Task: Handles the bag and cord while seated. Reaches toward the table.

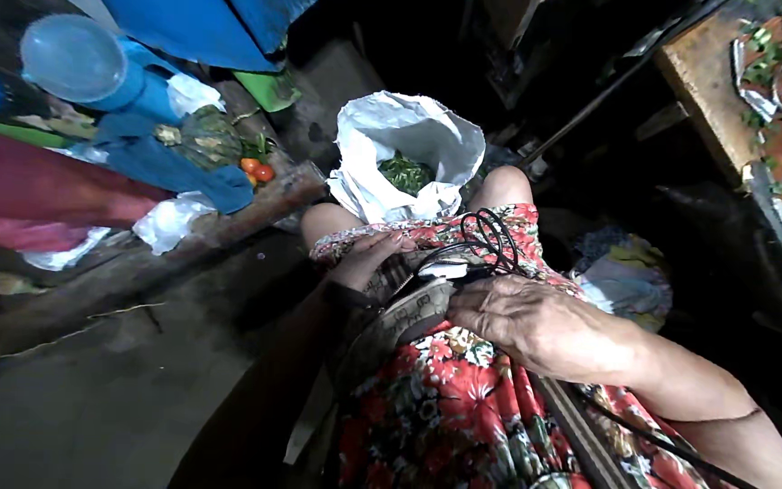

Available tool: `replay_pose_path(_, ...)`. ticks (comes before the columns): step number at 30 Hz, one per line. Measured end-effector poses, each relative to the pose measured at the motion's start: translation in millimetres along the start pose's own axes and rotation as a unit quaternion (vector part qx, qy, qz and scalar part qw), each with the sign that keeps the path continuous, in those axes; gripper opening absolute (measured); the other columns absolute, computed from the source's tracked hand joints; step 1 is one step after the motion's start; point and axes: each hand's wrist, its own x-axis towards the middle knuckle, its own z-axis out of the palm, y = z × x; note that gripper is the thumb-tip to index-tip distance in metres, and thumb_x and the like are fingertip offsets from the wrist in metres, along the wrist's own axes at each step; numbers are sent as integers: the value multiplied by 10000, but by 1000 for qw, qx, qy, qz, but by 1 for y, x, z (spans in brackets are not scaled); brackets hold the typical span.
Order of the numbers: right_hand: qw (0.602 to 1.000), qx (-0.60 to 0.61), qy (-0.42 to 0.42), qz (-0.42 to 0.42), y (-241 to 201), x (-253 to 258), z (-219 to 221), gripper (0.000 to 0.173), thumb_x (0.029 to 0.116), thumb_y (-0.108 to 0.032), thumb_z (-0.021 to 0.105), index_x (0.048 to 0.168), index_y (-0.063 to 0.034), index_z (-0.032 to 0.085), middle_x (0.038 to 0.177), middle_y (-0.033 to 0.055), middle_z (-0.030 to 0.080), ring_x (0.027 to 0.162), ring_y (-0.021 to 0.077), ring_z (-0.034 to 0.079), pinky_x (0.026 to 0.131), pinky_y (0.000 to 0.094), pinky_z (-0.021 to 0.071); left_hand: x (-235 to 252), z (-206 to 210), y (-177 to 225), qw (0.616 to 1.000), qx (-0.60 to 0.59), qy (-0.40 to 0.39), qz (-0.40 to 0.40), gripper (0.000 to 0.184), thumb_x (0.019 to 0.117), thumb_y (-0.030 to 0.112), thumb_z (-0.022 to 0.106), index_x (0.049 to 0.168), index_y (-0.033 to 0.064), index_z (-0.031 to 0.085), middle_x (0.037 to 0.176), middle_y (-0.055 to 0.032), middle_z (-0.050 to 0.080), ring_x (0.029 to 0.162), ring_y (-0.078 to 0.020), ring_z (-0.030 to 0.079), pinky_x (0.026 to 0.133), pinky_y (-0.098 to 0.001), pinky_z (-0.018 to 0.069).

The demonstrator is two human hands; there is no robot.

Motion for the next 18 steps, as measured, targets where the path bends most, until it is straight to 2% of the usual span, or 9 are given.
replay_pose_path(1, 1000, 7, -6, -6, 0, -1, 1, 314, 1051, -73, 465, 1280, -53, 679, 1279, 114, 703, 1268, 259, 625, 1119, 381, 459, 13, -12, -45, 982, -11, -54, 180, 343, 1048, 61, 385, 1103, -114, 674, 1066, -144, 725, 1001, -145, 670, 951, -271, 498)
replay_pose_path(2, 1000, 12, -15, -9, 0, -3, 1, 323, 1052, -77, 457, 1289, -54, 676, 1283, 113, 701, 1271, 256, 623, 1124, 380, 456, 34, -19, -81, 932, 0, -94, 350, 388, 1058, 128, 381, 1117, -125, 669, 1077, -160, 735, 1008, -140, 697, 899, -223, 532)
replay_pose_path(3, 1000, 13, -22, -13, -1, -4, 1, 330, 1053, -84, 448, 1292, -52, 673, 1287, 116, 700, 1273, 256, 624, 1125, 380, 453, 15, -14, -51, 974, 22, -86, 209, 377, 1035, 96, 372, 1138, -111, 669, 1107, -140, 720, 1048, -131, 653, 974, -264, 484)
replay_pose_path(4, 999, 14, -27, -15, -3, -5, 1, 335, 1052, -91, 442, 1290, -51, 673, 1289, 117, 701, 1275, 258, 624, 1124, 384, 452, 4, -6, -25, 991, 41, -66, 110, 372, 1035, 77, 356, 1150, -105, 660, 1119, -126, 701, 1067, -110, 625, 1022, -272, 456)
replay_pose_path(5, 999, 15, -32, -16, -5, -6, 1, 337, 1052, -98, 438, 1289, -52, 673, 1290, 117, 700, 1276, 260, 622, 1123, 388, 450, -3, -2, -10, 994, 59, -62, 69, 364, 1054, 68, 355, 1174, -113, 647, 1149, -138, 687, 1090, -106, 610, 1051, -277, 443)
replay_pose_path(7, 999, 11, -39, -17, -8, -6, 2, 345, 1053, -110, 430, 1293, -56, 672, 1296, 113, 697, 1280, 258, 618, 1126, 392, 446, -8, -3, -8, 988, 83, -78, 101, 341, 1070, 91, 382, 1172, -115, 633, 1133, -123, 671, 1052, -57, 596, 1009, -237, 459)
replay_pose_path(9, 999, 6, -42, -16, -12, -8, 3, 342, 1058, -125, 429, 1284, -58, 676, 1299, 108, 696, 1283, 257, 615, 1128, 398, 442, -6, -14, -14, 973, 101, -125, 168, 362, 1036, 241, 453, 1153, -27, 666, 1064, -26, 686, 971, 9, 605, 919, -210, 493)
replay_pose_path(12, 999, 6, -45, -10, -16, -11, 5, 344, 1055, -130, 433, 1283, -57, 680, 1306, 108, 694, 1295, 263, 605, 1133, 405, 433, 2, -30, -11, 944, 95, -232, 214, 379, 994, 323, 551, 1217, 40, 669, 1057, 44, 703, 931, 31, 635, 858, -198, 534)
replay_pose_path(18, 999, -1, -39, 2, -26, -18, 8, 343, 1061, -139, 429, 1259, -65, 698, 1287, 97, 705, 1291, 266, 605, 1119, 406, 442, -16, -38, 21, 923, 141, -250, 254, 409, 880, 354, 665, 1153, 50, 677, 1112, 3, 695, 996, -41, 654, 878, -232, 547)
